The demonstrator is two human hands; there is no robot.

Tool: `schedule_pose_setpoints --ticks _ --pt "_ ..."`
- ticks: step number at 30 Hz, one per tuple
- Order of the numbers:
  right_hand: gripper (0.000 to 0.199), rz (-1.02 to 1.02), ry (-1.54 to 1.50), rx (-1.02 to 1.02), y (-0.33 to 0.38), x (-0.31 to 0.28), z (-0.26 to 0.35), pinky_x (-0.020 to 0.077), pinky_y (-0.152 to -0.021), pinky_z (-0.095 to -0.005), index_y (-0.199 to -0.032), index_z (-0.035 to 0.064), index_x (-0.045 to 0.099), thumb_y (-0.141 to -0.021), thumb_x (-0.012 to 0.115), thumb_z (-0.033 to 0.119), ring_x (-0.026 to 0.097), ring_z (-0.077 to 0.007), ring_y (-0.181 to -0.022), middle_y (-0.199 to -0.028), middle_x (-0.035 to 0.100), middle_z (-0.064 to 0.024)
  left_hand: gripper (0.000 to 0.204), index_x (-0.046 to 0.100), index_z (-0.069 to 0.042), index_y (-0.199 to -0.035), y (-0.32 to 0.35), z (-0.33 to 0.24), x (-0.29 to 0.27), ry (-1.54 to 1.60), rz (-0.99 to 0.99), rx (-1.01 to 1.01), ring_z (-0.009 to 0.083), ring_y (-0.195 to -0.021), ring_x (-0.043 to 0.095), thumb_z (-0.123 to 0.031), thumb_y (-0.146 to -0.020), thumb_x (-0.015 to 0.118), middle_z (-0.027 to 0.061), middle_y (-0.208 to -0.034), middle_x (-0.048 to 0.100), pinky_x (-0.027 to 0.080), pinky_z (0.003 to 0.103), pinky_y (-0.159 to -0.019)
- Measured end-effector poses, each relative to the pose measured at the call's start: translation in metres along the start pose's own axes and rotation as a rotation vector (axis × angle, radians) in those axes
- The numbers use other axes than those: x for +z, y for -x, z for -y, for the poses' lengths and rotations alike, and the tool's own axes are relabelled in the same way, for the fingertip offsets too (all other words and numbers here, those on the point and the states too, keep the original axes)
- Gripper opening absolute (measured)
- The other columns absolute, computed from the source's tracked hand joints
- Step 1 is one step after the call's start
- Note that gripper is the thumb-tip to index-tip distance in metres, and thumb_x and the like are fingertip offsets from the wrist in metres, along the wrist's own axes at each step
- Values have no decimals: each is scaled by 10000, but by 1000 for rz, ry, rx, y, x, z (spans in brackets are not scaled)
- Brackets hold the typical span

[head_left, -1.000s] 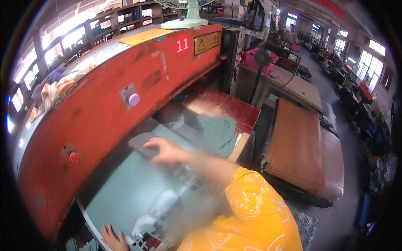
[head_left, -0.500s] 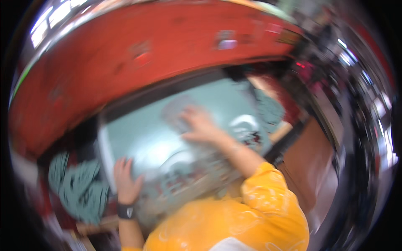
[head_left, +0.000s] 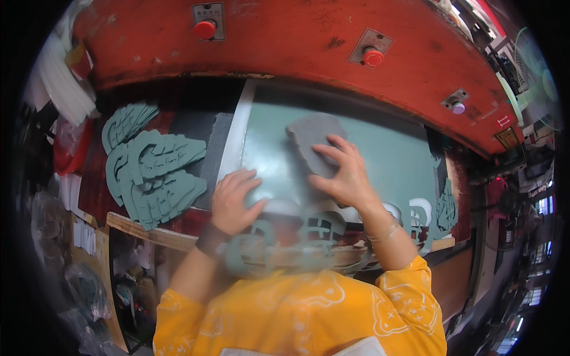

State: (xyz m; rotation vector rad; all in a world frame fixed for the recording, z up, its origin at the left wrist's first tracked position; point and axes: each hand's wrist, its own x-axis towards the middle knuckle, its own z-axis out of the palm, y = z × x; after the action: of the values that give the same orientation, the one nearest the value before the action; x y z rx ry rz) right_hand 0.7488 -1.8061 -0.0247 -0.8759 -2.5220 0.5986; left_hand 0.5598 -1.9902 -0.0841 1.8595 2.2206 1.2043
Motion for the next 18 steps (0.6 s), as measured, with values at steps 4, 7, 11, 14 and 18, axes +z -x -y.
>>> schedule_pose_setpoints --ticks 4,7,11,14,18 --pt "557 -60 33 -63 -24 41 33 389 -962 -462 -1142 167 662 -601 748 269 461 -368 -1145 -1325 483 -161 347 656 -63 -972 3 2 1 29 -39 -8 308 -1114 552 -220 -676 746 103 -1150 619 449 411 -919" --pt "536 -93 73 -40 -33 59 44 384 -941 -474 -1132 175 662 -610 739 272 446 -385 -1139 -1326 475 -157 336 653 -66 -954 5 3 4 30 -53 -12 307 -1107 554 -218 -668 745 98 -1131 621 450 411 -917" --pt "530 -105 151 -10 -34 76 52 360 -960 -497 -1133 181 652 -617 733 269 419 -429 -1141 -1334 462 -165 332 653 -69 -951 4 3 5 31 -33 -32 310 -1113 550 -214 -666 743 99 -1131 615 448 421 -921" --pt "549 -134 163 8 -33 84 56 347 -969 -503 -1159 187 634 -626 736 270 405 -441 -1144 -1334 455 -176 331 656 -71 -956 2 0 3 29 -10 -41 315 -1117 546 -209 -668 743 104 -1143 609 445 430 -931" --pt "580 -13 173 -30 -35 75 52 348 -1000 -514 -1205 181 604 -655 753 287 390 -467 -1194 -1368 432 -195 332 664 -75 -963 -1 -2 0 48 21 -65 322 -1118 546 -187 -662 749 107 -1145 609 446 426 -940"
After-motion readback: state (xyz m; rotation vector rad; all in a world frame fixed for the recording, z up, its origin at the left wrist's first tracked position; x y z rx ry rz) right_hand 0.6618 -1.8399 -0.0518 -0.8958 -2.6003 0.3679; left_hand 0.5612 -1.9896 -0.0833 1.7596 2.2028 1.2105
